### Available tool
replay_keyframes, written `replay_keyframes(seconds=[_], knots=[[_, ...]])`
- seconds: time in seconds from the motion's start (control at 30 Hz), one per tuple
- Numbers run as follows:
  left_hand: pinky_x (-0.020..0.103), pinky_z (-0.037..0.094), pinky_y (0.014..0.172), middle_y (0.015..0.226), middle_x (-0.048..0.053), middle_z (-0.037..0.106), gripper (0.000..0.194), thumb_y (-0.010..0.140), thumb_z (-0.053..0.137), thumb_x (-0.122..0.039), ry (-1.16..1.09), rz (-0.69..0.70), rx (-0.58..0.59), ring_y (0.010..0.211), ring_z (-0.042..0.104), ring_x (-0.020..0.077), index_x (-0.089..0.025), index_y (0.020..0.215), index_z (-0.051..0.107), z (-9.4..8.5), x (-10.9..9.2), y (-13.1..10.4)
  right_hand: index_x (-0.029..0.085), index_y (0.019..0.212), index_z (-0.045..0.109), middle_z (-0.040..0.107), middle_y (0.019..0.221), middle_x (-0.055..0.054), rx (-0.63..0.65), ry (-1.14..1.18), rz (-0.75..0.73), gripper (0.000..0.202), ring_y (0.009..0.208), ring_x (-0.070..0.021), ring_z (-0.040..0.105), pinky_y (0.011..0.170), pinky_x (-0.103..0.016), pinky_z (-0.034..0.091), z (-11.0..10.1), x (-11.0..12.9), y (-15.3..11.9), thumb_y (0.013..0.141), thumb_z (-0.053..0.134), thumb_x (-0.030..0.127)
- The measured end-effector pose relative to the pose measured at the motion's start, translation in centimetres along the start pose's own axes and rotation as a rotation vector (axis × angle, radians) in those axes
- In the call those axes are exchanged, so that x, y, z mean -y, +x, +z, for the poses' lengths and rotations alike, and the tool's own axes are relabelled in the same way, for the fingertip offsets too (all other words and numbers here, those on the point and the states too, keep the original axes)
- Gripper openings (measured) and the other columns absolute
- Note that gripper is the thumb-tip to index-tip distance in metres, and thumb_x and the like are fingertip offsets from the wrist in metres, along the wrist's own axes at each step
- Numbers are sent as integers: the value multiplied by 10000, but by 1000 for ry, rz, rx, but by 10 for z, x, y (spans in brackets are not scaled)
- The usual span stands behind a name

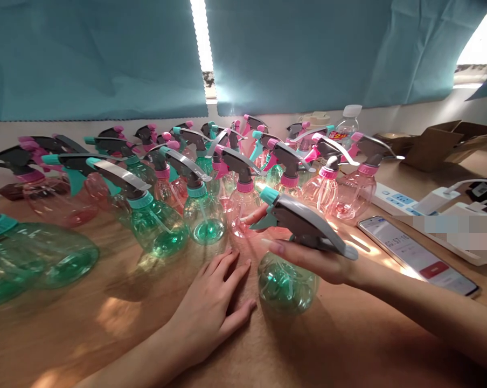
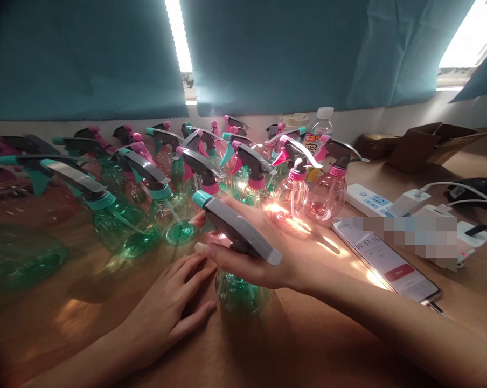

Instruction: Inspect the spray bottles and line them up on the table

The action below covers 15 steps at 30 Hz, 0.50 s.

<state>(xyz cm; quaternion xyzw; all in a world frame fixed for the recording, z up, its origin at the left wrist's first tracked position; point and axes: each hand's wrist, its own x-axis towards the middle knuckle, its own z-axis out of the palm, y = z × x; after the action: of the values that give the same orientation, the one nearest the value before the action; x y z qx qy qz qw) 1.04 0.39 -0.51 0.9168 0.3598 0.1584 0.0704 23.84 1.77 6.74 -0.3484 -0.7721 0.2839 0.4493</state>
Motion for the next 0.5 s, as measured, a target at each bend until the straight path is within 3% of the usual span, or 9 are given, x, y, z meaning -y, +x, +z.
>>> replay_keyframes(seconds=[0.23,0.5], knots=[[528,393,1047,1412,147,465,492,934,544,-385,5,1,13,1293,402,348,-184,1381,493,0,0,0,205,1106,595,676,1002,-64,64,17,-41,270,1060,-241,623,800,-327,546,-3,1,3,865,620,324],[531,390,1052,1416,143,465,485,936,535,-393,15,-6,13,1297,400,350,-187,1374,506,0,0,0,169,1143,588,665,1157,-97,86,58,-40,300,1132,-250,601,812,-319,545,-3,-2,4,867,612,286]])
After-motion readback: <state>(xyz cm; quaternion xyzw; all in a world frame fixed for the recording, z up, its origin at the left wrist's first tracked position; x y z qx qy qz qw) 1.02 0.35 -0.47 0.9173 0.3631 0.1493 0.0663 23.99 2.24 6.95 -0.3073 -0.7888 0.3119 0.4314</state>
